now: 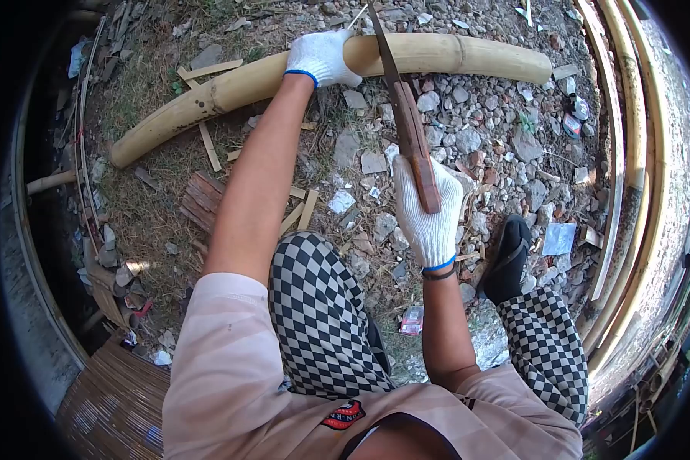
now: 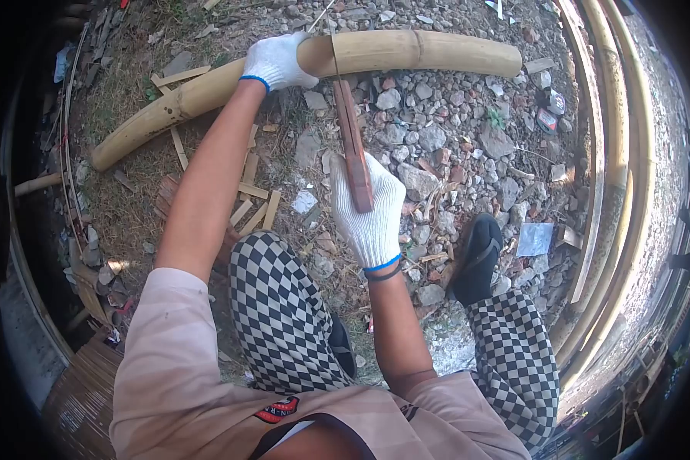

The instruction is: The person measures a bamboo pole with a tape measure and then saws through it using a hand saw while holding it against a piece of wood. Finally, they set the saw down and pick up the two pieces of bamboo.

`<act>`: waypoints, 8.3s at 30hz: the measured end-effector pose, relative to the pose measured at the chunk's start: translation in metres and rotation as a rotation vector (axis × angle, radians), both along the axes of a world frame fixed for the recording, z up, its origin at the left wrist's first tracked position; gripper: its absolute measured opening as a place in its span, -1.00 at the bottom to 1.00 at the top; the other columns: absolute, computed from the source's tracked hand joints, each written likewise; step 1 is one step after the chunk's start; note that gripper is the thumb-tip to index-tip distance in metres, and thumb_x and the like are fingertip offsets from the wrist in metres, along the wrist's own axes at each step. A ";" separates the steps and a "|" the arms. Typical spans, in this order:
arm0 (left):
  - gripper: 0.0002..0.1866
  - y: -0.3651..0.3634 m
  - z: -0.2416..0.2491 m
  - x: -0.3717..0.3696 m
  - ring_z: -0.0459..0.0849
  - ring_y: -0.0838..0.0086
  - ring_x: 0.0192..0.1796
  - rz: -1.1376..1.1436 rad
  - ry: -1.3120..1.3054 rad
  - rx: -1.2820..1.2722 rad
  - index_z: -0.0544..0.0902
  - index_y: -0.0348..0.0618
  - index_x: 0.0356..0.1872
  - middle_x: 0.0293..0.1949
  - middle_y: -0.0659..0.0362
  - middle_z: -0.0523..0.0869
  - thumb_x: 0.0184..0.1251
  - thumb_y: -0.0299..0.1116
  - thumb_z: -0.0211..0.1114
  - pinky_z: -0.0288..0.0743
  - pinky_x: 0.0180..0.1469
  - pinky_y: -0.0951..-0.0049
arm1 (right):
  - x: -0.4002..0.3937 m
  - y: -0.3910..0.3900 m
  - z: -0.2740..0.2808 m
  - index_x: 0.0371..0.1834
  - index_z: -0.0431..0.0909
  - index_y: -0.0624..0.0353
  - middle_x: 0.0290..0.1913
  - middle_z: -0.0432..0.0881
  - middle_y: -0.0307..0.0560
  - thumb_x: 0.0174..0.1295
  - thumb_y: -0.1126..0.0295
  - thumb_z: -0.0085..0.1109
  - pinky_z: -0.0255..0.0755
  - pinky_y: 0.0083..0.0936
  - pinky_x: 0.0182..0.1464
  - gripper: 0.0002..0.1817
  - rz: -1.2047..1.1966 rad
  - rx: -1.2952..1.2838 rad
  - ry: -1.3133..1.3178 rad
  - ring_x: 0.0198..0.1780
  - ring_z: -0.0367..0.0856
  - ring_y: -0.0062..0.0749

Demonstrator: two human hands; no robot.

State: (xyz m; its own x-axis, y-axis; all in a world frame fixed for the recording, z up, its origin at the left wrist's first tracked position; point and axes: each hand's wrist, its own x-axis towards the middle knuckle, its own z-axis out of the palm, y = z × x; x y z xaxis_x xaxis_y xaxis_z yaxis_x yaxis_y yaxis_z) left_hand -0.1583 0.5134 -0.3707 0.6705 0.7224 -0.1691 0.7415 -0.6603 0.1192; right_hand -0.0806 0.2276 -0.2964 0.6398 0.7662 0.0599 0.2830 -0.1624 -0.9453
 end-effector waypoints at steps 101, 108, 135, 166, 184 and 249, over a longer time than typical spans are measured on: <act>-0.25 0.038 0.012 0.004 0.89 0.09 -0.02 -0.174 -0.103 -0.135 0.87 0.03 -0.07 -0.07 0.00 0.92 -0.23 0.37 0.64 0.73 0.09 0.13 | -0.037 -0.054 -0.030 0.05 0.81 0.29 -0.31 0.83 0.12 0.52 0.37 0.34 0.67 -0.39 -0.14 -0.77 -0.114 -0.070 0.172 -0.27 0.88 -0.25; -0.21 0.049 0.006 0.014 0.88 0.05 -0.02 -0.113 0.111 -0.138 0.88 -0.02 -0.03 -0.06 -0.04 0.91 -0.20 0.39 0.62 0.73 0.10 0.14 | 0.013 0.070 -0.063 -0.21 0.75 0.31 -0.51 0.69 0.03 0.52 0.26 0.38 0.48 -0.39 -0.36 -0.72 0.054 -0.041 -0.223 -0.51 0.56 -0.49; -0.01 0.023 -0.001 0.005 0.82 0.06 0.25 -0.013 0.075 -0.061 0.62 0.09 0.34 0.19 -0.05 0.84 -0.21 0.30 0.67 0.69 0.33 0.06 | 0.027 0.060 -0.097 -0.12 0.65 0.16 -0.34 0.73 0.00 0.39 0.06 0.49 0.63 -0.24 -0.14 -0.62 0.240 -0.151 0.031 -0.30 0.76 -0.10; -0.11 0.028 0.008 0.023 0.80 0.03 0.21 0.090 0.135 -0.144 0.59 -0.08 0.27 0.09 0.01 0.81 -0.22 -0.14 0.76 0.64 0.23 -0.11 | -0.173 -0.021 -0.138 0.30 0.57 0.30 0.18 0.73 0.33 -0.09 -0.21 0.67 0.63 -0.06 0.27 -0.01 1.434 -0.463 0.101 0.22 0.74 0.23; -0.33 0.059 0.098 0.020 0.86 0.00 0.03 0.169 -0.221 0.225 0.71 -0.05 0.04 -0.07 -0.04 0.84 -0.25 -0.20 0.71 0.75 0.13 0.02 | -0.086 0.127 -0.178 0.50 0.48 0.33 0.35 0.72 0.22 0.22 0.10 0.58 0.55 -0.22 0.40 -0.15 1.381 -0.529 0.423 0.32 0.73 -0.02; -0.15 0.023 0.022 0.015 0.82 0.00 0.17 0.063 0.062 -0.108 0.61 -0.01 0.25 0.13 -0.06 0.82 -0.18 0.03 0.67 0.71 0.26 0.03 | 0.153 0.081 0.019 0.12 0.54 0.18 -0.25 0.66 -0.24 0.55 0.15 0.38 0.58 -0.47 -0.20 -0.64 0.646 -0.350 0.151 -0.28 0.62 -0.58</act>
